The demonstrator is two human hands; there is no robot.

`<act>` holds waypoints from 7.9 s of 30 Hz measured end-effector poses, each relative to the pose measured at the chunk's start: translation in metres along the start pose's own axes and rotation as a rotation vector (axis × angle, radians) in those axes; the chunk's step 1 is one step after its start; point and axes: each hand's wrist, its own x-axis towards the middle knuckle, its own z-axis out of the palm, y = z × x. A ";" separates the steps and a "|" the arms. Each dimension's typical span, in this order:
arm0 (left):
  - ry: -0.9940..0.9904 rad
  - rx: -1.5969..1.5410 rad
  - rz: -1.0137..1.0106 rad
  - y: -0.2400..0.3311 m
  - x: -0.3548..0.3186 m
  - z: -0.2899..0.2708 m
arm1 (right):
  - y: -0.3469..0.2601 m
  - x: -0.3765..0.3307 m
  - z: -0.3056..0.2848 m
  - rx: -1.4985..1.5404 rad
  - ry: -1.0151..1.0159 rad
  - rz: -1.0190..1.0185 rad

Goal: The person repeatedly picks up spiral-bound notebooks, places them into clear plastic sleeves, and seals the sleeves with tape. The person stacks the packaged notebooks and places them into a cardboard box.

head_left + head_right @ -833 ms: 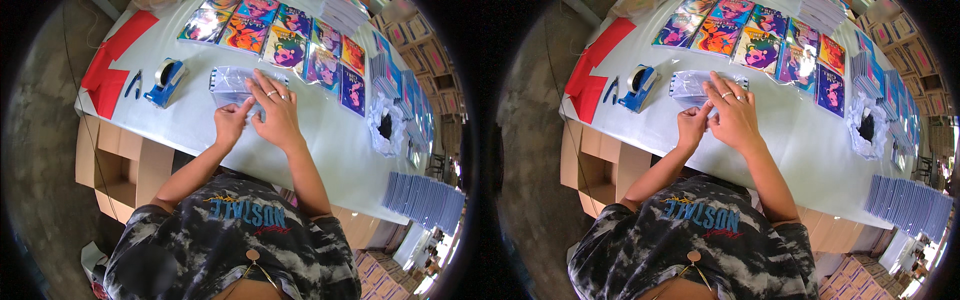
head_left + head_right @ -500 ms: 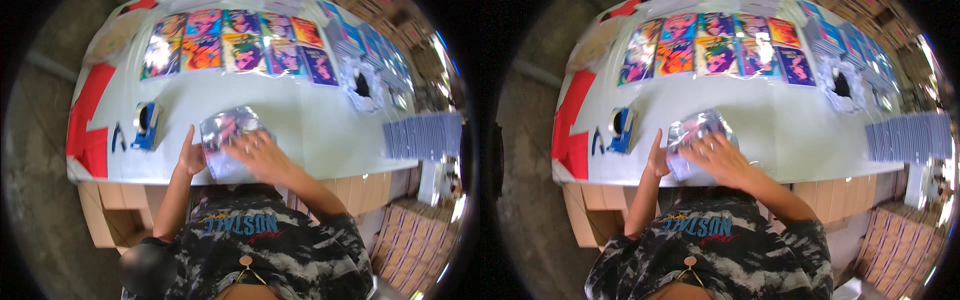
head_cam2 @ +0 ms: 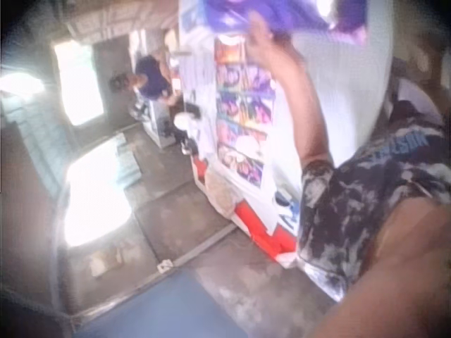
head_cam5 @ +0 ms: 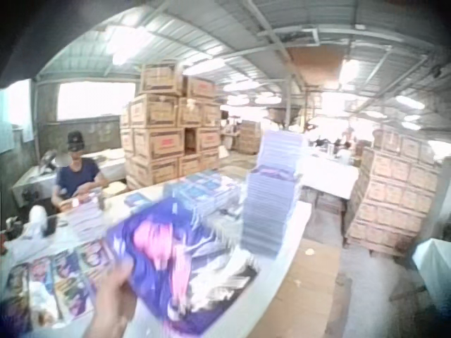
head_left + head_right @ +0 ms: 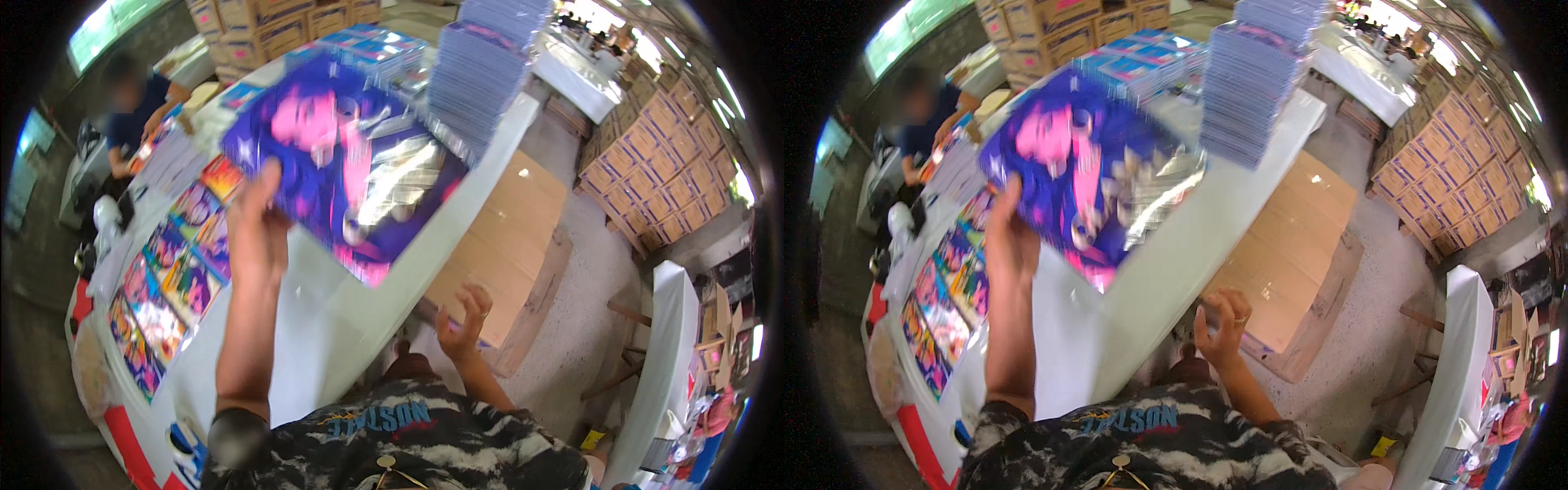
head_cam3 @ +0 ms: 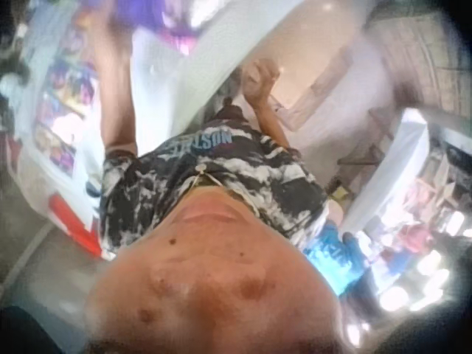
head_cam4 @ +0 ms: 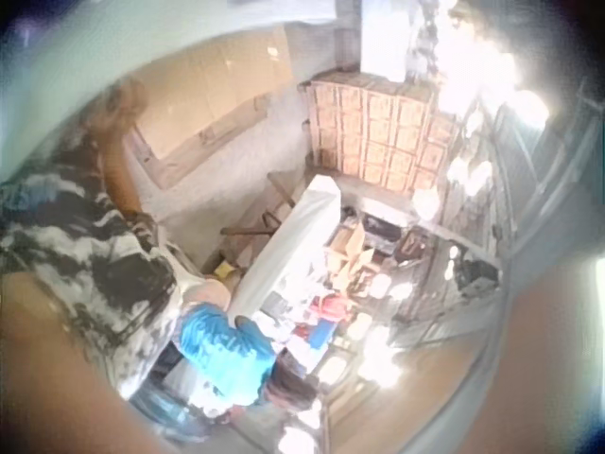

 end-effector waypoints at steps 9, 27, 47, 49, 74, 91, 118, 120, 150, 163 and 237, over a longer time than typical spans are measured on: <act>-0.233 -0.028 -0.166 -0.080 0.299 0.260 | 0.091 0.057 -0.028 0.122 0.060 0.245; 1.036 1.678 -0.180 -0.112 -0.158 -0.233 | 0.007 0.050 0.119 0.525 -1.039 -0.118; 0.987 1.834 -0.649 -0.054 -0.361 -0.339 | -0.111 -0.081 0.214 -0.124 -1.225 -0.473; 0.986 1.826 -0.677 -0.050 -0.361 -0.338 | -0.115 -0.076 0.216 -0.102 -1.209 -0.461; 0.742 1.885 -0.780 0.011 -0.034 -0.507 | -0.068 0.188 0.476 0.298 -0.643 0.067; 0.419 1.521 -0.232 0.004 -0.277 -0.362 | -0.168 -0.004 0.335 0.488 -1.337 -0.974; 1.295 1.196 -0.283 0.146 -0.144 -0.602 | -0.187 0.062 0.519 -0.245 -1.232 -0.049; 1.346 0.802 0.171 0.152 -0.146 -0.552 | -0.181 0.062 0.523 -0.284 -1.228 0.042; 0.462 1.647 -0.190 0.023 -0.249 -0.340 | -0.287 -0.012 0.505 -0.162 -1.138 -0.095; 0.537 1.447 -0.099 0.009 -0.261 -0.305 | -0.313 0.004 0.533 -0.245 -1.271 0.006; 0.816 1.923 -1.064 0.142 -0.008 -0.731 | -0.176 0.094 0.662 0.223 -1.141 -0.052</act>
